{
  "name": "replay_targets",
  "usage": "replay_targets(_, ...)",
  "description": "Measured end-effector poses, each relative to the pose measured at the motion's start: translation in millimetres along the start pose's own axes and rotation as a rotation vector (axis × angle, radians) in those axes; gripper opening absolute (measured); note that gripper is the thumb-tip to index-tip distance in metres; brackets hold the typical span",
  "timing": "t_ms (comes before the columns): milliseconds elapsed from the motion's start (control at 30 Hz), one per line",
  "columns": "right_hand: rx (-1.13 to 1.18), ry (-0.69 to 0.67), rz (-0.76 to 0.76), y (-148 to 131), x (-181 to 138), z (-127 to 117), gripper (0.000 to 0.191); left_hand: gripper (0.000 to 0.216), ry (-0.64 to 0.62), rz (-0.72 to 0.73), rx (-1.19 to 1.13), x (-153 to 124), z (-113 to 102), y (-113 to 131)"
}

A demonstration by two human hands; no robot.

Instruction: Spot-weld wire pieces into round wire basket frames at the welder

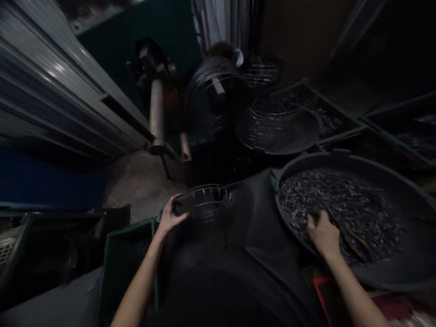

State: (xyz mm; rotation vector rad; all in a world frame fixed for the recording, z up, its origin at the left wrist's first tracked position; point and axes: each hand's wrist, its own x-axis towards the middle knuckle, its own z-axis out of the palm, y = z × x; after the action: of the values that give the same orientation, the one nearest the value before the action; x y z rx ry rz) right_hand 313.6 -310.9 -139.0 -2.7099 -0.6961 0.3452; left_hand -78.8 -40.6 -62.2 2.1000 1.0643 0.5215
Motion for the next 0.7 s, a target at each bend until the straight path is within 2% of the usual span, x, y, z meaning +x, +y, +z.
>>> replay_targets(133,0.167,0.201,-0.102,-23,-8,-17,0.045,0.064,-0.085,-0.032,0.032,0,30,0)
replay_targets(233,0.218,0.228,-0.095,-36,-11,-30,0.052,0.068,-0.136,-0.011,0.036,-2,39,-1)
replay_targets(333,0.314,0.243,-0.124,-52,-25,-29,0.048,0.066,-0.181,0.045,0.007,-6,38,-2)
replay_targets(433,0.394,0.122,-0.326,-74,-47,-11,0.041,0.065,-0.187,0.080,-0.004,-7,39,-1)
replay_targets(533,0.444,-0.056,-0.482,-101,-61,4,0.035,0.063,-0.125,0.057,0.014,-7,45,3)
replay_targets(633,0.528,-0.240,-0.510,-137,-63,-5,0.033,0.057,-0.057,0.051,0.010,-3,49,11)
replay_targets(700,0.588,-0.393,-0.583,-164,-62,-21,0.043,0.055,-0.040,0.081,0.004,1,44,17)
